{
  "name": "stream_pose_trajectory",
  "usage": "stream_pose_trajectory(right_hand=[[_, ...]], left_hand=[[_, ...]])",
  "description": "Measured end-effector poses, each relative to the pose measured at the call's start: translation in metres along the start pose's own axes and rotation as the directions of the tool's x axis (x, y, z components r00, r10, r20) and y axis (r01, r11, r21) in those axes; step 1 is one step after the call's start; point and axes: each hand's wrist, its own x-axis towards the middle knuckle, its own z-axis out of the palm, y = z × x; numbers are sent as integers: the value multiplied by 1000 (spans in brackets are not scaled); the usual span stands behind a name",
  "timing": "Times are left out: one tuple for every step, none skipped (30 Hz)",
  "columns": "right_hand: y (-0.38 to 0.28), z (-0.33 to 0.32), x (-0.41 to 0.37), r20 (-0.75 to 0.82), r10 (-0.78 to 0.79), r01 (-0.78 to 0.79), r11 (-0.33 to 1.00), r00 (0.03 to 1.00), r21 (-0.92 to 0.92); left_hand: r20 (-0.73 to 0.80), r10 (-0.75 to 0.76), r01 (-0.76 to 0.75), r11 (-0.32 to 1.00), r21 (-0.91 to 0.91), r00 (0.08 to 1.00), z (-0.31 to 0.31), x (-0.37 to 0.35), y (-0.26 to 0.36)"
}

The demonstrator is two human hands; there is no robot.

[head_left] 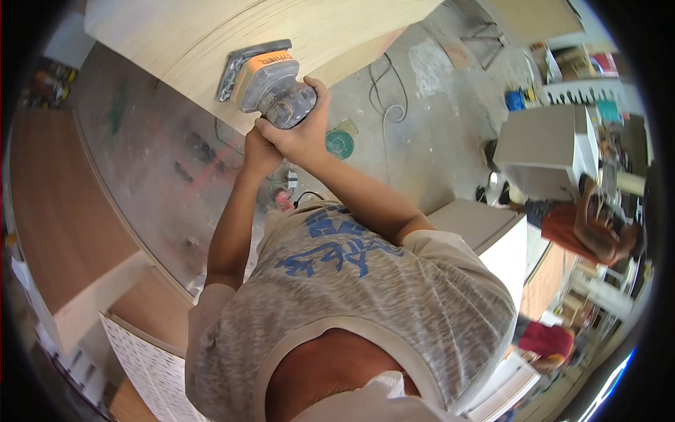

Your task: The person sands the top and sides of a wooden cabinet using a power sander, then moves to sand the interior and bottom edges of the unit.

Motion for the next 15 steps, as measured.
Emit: stream_pose_trajectory(right_hand=[[9,-10,3,38,6,-7,1000,999,12],[19,-19,9,58,-24,26,999,998,-34],[28,-26,12,96,-51,57,996,994,-68],[31,-38,19,182,-34,41,999,983,-34],[31,-52,32,216,-58,63,998,975,-20],[29,-61,42,243,-79,83,997,967,-5],[19,-66,50,227,-95,98,995,969,0],[5,-72,58,200,-113,115,993,973,-2],[0,-77,65,198,-118,126,991,973,-31],[-3,-80,71,187,-126,140,988,974,-65],[-10,-81,75,223,-118,131,990,968,-48],[-19,-84,78,214,28,-39,998,977,50],[-26,-83,80,211,173,-205,968,962,142],[-29,-79,78,227,169,-205,968,959,148],[-32,-77,75,235,153,-199,963,960,183]], left_hand=[[-34,-1,5,993,118,999,11,0,-2],[-78,-13,31,972,235,997,23,-2,-5],[-139,-53,85,967,240,989,39,-1,-10],[-134,-111,147,944,295,985,57,3,-17],[-136,-174,212,913,349,975,72,6,-26],[-231,-150,188,970,152,961,95,3,-38],[-325,-128,122,992,-36,937,115,-3,-46],[-379,-163,164,986,-30,911,123,-12,-41],[-294,-396,382,918,-107,870,131,-24,-32],[-181,-600,575,800,-173,779,136,-35,-26],[-210,-618,589,786,-188,758,139,-50,-28],[-225,-626,612,779,-136,747,142,-70,-35],[-234,-629,630,773,-80,742,143,-87,-44],[-268,-662,665,741,-94,700,142,-107,-56],[-295,-692,698,709,-105,659,142,-127,-67]])
